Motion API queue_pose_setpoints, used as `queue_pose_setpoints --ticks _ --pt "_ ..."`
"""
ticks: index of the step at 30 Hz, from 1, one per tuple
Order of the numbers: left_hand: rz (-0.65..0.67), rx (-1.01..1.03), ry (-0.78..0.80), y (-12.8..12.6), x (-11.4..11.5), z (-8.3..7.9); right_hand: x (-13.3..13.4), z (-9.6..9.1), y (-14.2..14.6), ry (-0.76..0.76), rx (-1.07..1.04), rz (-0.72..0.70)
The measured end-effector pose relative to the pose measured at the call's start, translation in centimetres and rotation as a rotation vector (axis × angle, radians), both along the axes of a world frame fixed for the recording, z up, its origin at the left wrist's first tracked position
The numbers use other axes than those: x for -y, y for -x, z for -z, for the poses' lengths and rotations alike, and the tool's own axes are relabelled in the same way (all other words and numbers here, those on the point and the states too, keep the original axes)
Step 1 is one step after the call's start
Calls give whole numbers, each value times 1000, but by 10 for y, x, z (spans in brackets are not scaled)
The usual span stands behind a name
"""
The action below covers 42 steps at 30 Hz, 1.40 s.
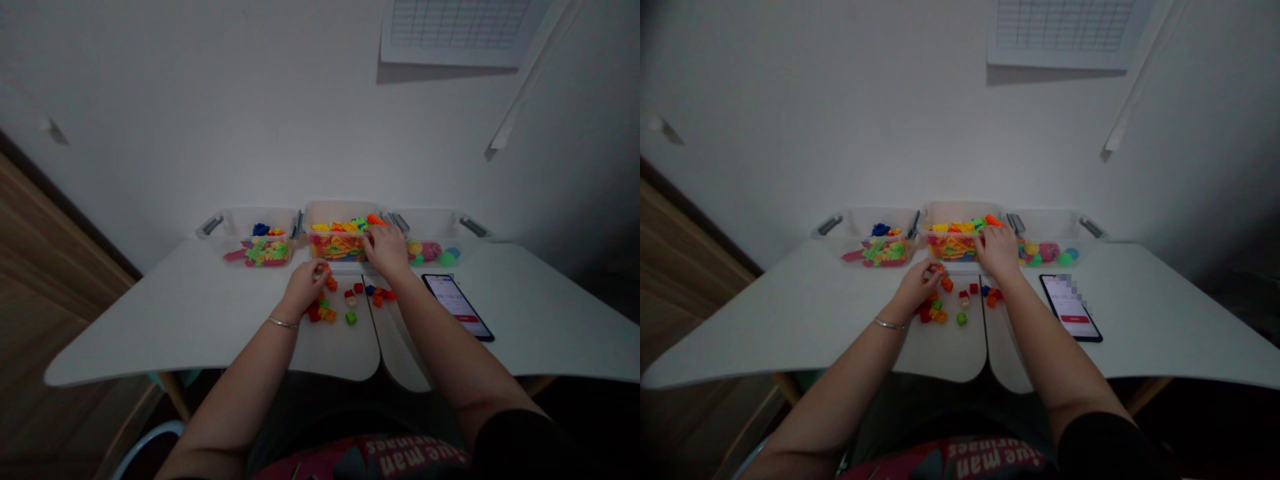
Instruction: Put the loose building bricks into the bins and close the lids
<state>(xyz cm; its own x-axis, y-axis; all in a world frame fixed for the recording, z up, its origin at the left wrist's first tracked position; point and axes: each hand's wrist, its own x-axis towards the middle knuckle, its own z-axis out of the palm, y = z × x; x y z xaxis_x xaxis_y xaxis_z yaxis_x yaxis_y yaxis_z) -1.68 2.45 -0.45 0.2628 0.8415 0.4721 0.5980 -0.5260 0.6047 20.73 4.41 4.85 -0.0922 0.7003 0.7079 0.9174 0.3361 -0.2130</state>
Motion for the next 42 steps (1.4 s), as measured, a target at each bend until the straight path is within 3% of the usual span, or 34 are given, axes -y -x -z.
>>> queue_pose_setpoints --ticks 15,20,23,26,29,34,42 --pt "-15 10 25 1 -4 2 4 12 1 -19 -6 -15" --pt "-3 19 15 1 -4 1 21 15 8 -93 -149 -43" --pt "17 43 23 -2 -2 -2 38 21 20 -133 -227 -137" --pt "51 147 91 -6 1 -5 52 33 32 -54 -215 -313" --pt "74 269 214 -8 4 -6 59 45 42 75 -214 -398" --pt "148 298 344 -7 6 -6 59 55 48 203 -237 -415" --pt "192 156 343 -8 12 -9 60 58 44 322 -310 -386"
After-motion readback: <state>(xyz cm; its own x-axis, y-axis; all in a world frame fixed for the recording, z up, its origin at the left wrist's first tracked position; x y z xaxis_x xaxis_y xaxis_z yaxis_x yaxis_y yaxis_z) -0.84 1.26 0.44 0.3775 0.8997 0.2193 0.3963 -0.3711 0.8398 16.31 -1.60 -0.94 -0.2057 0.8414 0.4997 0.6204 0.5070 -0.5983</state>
